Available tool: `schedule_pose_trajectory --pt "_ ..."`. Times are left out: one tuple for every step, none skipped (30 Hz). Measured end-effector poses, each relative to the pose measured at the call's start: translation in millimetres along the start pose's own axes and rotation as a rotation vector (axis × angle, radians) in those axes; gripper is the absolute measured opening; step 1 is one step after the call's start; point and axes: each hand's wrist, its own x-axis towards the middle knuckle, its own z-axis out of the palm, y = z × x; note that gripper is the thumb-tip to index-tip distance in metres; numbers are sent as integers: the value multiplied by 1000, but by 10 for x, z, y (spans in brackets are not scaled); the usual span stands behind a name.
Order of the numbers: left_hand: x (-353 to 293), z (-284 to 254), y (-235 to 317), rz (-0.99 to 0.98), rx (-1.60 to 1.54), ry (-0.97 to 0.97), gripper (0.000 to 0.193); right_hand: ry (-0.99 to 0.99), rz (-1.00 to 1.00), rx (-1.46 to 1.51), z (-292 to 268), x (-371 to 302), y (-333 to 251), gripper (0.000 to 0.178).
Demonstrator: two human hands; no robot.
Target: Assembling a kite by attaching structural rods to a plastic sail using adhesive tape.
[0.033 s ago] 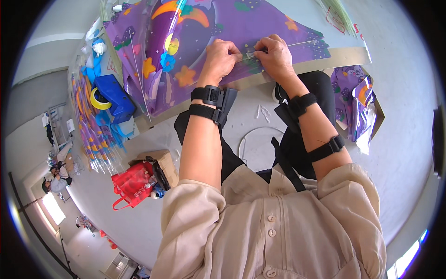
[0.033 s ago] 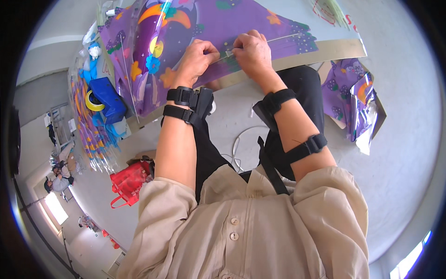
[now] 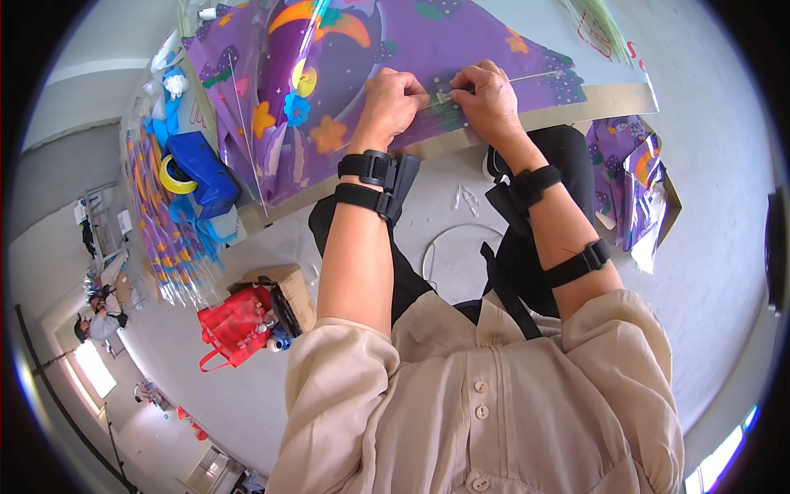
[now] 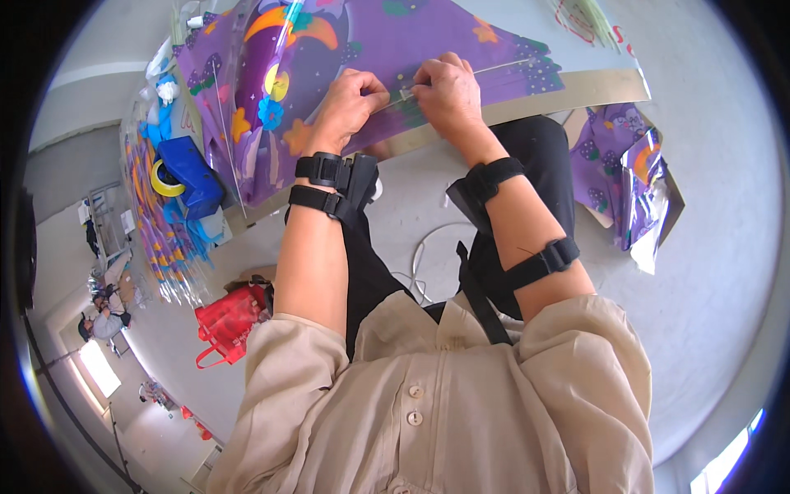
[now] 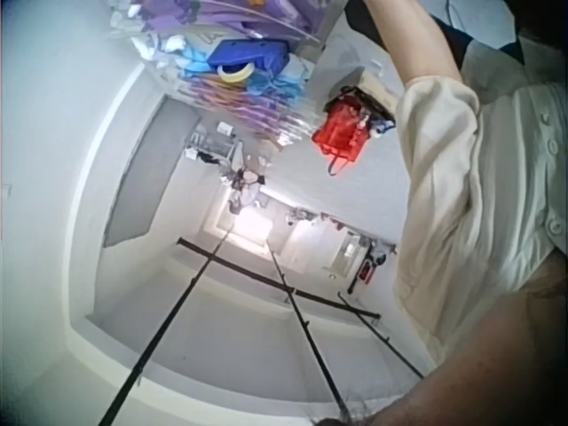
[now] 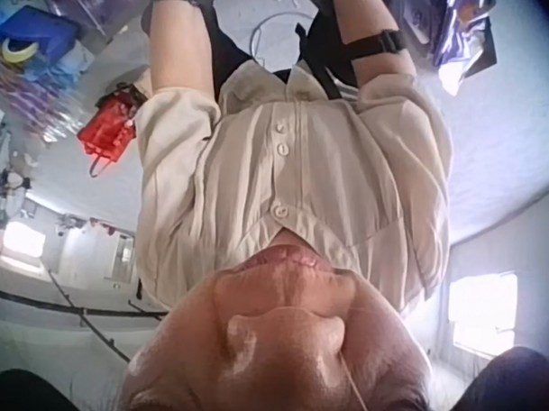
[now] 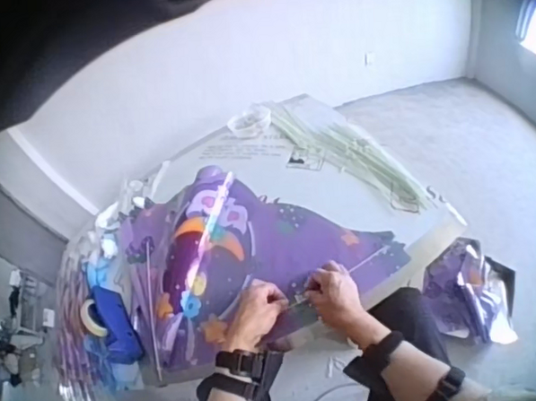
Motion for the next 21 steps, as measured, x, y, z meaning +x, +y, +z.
schedule_pose_trajectory --pt "16 -3 -10 14 18 -3 12 10 -12 3 12 4 15 12" --pt "23 -6 1 28 36 -7 12 20 -24 6 16 4 27 12" --pt "21 -3 14 26 35 -9 12 19 -22 5 23 1 38 12" --pt "17 4 29 20 60 -7 12 14 -12 -8 29 -2 48 14" --pt "16 8 30 13 87 -2 12 10 -5 -18 33 0 43 15" --pt "16 15 33 12 87 -2 12 9 -5 -18 33 1 40 15" --pt "15 24 38 17 117 6 12 0 -1 -18 31 0 38 15" --pt "17 32 21 21 148 15 12 -9 1 -18 31 0 28 16" --pt "22 36 3 20 149 16 12 -9 -1 -16 31 -4 16 16" --pt "28 39 -15 -4 138 14 12 -4 -10 -19 31 -9 5 17" --pt "34 45 -1 -26 125 8 13 3 -16 -24 26 -12 12 18" --pt "32 57 14 -25 124 7 13 3 -15 -25 22 -10 19 18" --pt "24 77 31 -11 160 32 13 -7 -13 -27 17 -8 26 19" --pt "16 89 42 3 197 58 13 -18 -12 -28 13 -6 20 20" --pt "13 96 52 4 197 58 13 -18 -12 -28 11 -11 13 20" --pt "11 101 60 -3 206 70 12 -18 -5 -34 12 -22 6 23" --pt "10 105 58 -11 215 82 12 -18 0 -39 13 -29 -12 25" --pt "8 108 56 -12 216 83 12 -19 0 -38 15 -31 -30 25" --pt "5 111 53 -1 246 103 12 -21 3 -64 20 -32 -49 27" --pt "6 117 55 11 275 122 12 -22 7 -91 21 -34 -66 29" --pt "4 124 56 11 275 123 12 -21 6 -90 23 -40 -85 29"
